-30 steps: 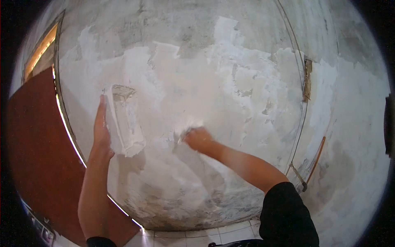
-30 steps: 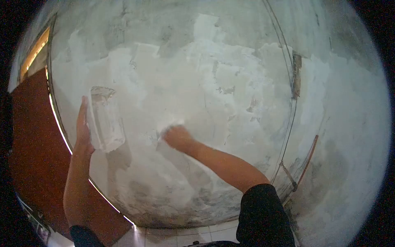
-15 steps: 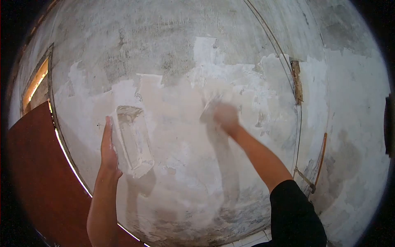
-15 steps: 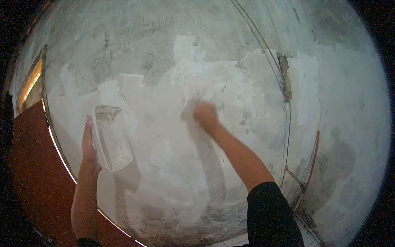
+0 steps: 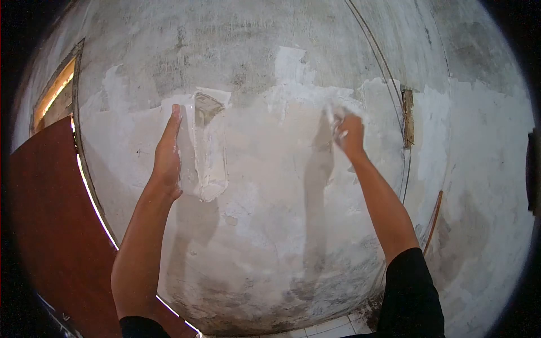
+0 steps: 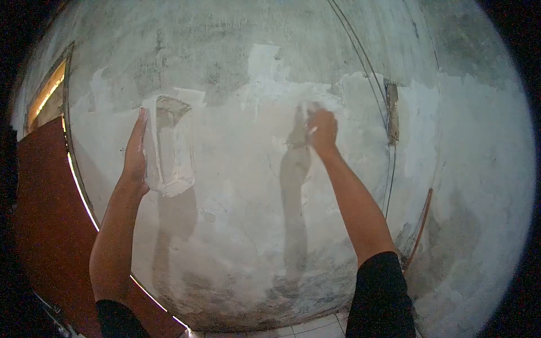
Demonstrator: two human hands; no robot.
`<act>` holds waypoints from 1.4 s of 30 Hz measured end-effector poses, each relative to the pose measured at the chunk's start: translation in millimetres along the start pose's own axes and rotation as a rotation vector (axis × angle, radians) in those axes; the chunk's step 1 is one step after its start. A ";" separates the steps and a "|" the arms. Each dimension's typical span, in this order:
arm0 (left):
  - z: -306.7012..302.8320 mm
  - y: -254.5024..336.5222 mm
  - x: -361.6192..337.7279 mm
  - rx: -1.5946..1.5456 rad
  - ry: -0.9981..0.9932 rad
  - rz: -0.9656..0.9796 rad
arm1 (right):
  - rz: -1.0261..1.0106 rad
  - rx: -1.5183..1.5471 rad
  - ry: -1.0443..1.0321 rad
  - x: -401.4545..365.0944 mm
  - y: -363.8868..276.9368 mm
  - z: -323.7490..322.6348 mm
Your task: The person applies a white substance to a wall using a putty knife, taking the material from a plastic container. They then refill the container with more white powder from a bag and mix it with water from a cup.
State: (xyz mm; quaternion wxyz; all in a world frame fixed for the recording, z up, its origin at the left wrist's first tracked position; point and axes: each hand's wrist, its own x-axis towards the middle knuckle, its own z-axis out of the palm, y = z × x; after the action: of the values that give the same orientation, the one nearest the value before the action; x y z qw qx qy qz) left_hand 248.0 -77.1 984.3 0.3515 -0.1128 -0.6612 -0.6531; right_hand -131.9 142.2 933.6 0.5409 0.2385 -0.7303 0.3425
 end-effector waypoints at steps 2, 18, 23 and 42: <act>-4.7 1.9 -1.8 0.002 0.011 -0.002 | 0.145 -0.016 0.129 4.3 -37.0 -33.9; 22.5 -2.4 -2.9 0.068 0.092 -0.020 | -0.954 -0.204 -0.450 -15.4 -57.8 -50.6; 30.3 -6.0 -9.2 0.091 0.091 0.006 | -1.152 -0.322 -0.506 -37.4 -24.9 -59.5; -13.2 -0.6 -17.1 0.102 0.130 0.018 | -0.348 -0.293 -0.866 -125.9 -42.6 -59.1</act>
State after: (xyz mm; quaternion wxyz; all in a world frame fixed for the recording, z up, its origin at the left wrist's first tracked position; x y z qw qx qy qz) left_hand 264.2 -84.4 972.1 0.4050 -0.0580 -0.6682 -0.6214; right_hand -26.4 156.5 834.5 0.2647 0.3987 -0.8780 0.0099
